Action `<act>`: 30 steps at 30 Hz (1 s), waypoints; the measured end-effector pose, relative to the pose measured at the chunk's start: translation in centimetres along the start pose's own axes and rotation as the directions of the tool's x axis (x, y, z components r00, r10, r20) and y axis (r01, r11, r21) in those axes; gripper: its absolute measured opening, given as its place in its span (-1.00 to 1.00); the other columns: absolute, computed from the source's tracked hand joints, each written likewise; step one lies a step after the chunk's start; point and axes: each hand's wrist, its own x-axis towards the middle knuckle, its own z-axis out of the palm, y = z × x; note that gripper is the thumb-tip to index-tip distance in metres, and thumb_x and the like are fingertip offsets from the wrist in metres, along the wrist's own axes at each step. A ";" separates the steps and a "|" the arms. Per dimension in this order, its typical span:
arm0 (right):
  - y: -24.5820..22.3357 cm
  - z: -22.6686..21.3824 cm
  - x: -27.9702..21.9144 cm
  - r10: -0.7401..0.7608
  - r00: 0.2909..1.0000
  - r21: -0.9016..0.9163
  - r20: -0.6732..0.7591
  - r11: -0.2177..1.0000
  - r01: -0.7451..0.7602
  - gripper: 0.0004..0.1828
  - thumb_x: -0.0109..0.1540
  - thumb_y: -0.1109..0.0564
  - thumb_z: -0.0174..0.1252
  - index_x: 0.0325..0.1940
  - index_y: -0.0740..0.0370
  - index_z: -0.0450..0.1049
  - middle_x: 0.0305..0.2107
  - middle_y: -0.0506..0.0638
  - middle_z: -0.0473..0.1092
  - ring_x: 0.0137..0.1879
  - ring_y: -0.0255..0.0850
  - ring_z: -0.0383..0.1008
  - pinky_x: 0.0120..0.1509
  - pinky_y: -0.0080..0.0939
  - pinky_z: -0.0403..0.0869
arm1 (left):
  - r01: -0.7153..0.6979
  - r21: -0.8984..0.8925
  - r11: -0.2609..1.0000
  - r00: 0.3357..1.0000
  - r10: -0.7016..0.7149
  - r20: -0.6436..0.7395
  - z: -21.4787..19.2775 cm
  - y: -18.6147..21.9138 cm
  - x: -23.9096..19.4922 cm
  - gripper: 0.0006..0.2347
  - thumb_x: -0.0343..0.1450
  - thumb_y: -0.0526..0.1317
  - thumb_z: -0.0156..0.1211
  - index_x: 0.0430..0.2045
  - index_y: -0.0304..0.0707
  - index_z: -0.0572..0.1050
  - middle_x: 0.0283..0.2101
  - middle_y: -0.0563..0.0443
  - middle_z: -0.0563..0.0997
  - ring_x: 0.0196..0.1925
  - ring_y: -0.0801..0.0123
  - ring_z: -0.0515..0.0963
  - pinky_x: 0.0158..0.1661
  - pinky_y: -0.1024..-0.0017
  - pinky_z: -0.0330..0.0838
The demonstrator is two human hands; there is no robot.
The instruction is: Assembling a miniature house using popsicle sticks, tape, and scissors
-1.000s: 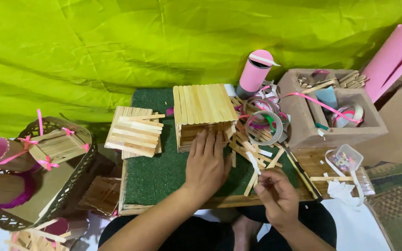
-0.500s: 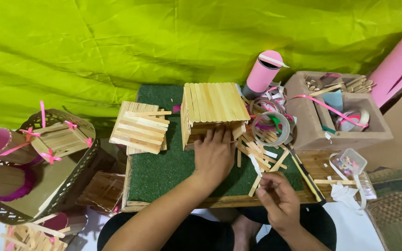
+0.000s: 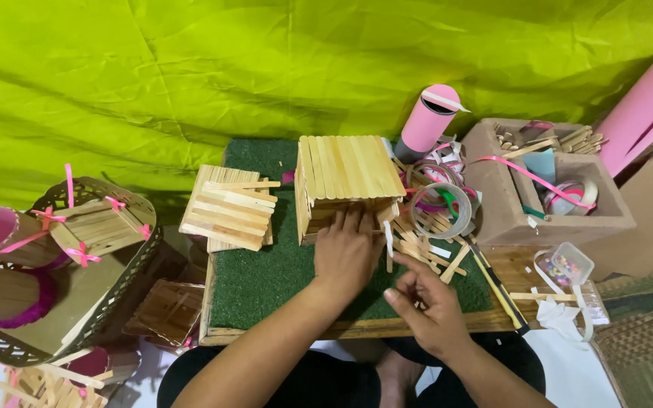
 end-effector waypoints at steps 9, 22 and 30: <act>0.6 0.7 4.4 0.067 0.997 -0.081 0.045 0.995 -0.063 -0.33 0.18 0.31 0.19 0.41 0.15 0.37 -0.66 0.00 0.41 -0.52 -0.25 0.35 -0.38 -0.26 0.33 | 0.085 -0.352 0.932 0.996 -0.075 0.042 -2.2 -0.8 0.2 -0.63 0.28 -0.42 0.16 -0.02 -0.63 0.53 -0.02 -0.48 0.57 -0.13 -0.32 0.62 -0.20 0.07 0.54; 0.6 0.9 6.1 0.246 0.964 -0.340 0.097 0.919 -0.200 -0.10 0.07 0.29 0.12 0.54 0.09 0.17 -0.72 0.05 0.37 -0.52 -0.06 0.43 -0.32 -0.12 0.39 | 0.167 -0.191 0.967 0.945 -0.102 0.310 -1.9 -1.9 2.1 -0.80 0.37 -0.38 0.10 -0.24 -0.59 0.58 -0.36 -0.40 0.60 -0.51 -0.11 0.66 -0.54 0.11 0.56; -1.6 1.9 6.5 0.287 0.955 -0.470 0.076 0.855 -0.219 -0.09 0.05 0.22 0.08 0.54 0.09 0.13 -0.75 0.00 0.35 -0.53 -0.06 0.47 -0.31 -0.07 0.43 | 0.218 -0.127 0.968 0.911 -0.154 0.383 -0.7 -2.3 2.4 -0.83 0.32 -0.32 0.13 -0.34 -0.46 0.61 -0.50 -0.21 0.58 -0.56 -0.04 0.67 -0.60 0.15 0.54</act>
